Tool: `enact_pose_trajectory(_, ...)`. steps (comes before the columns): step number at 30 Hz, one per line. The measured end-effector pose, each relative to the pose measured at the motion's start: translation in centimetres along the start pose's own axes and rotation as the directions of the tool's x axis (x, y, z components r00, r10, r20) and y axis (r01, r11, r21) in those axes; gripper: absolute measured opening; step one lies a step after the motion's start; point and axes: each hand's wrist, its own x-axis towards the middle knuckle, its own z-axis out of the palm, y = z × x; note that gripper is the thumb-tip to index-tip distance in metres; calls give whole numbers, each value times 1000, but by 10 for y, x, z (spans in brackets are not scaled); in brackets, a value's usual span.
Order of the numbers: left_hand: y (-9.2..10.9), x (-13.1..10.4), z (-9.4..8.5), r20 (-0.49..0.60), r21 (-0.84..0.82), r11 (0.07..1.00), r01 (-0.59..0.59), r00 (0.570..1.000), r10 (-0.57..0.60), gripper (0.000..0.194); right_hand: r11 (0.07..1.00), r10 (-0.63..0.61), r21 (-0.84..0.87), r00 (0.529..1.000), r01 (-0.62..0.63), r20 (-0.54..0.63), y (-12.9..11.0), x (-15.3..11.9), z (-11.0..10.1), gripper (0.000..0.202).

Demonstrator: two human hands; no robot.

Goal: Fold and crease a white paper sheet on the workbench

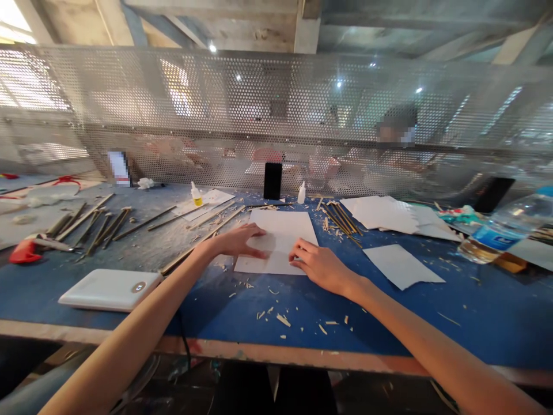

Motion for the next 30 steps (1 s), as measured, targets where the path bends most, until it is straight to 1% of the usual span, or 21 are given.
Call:
enact_pose_trajectory(3, 3, 0, -2, 13, -12, 1000, 1, 1000, -1, 77, 1000, -15, 12, 1000, 15, 8, 1, -1, -1, 16)
enact_pose_trajectory(10, 1, -1, 0, 14, -33, 999, 19, 1000, -19, 81, 1000, 24, -11, 1000, -24, -13, -3, -3, -3, 16)
enact_pose_trajectory(14, 0, 0, 1, 10, -32, 999, 6, 1000, -6, 80, 1000, 30, 4, 1000, -30, -5, -4, -3, -3, 16)
enact_pose_trajectory(22, 0, 0, 1, -7, 2, 1000, -24, 1000, 24, 76, 996, 60, 70, 998, -58, -19, 2, -3, 1, 15)
enact_pose_trajectory(30, -2, -1, 3, -8, -12, 1000, -9, 1000, 9, 77, 996, 53, 77, 998, -50, -43, 0, -3, 2, 17)
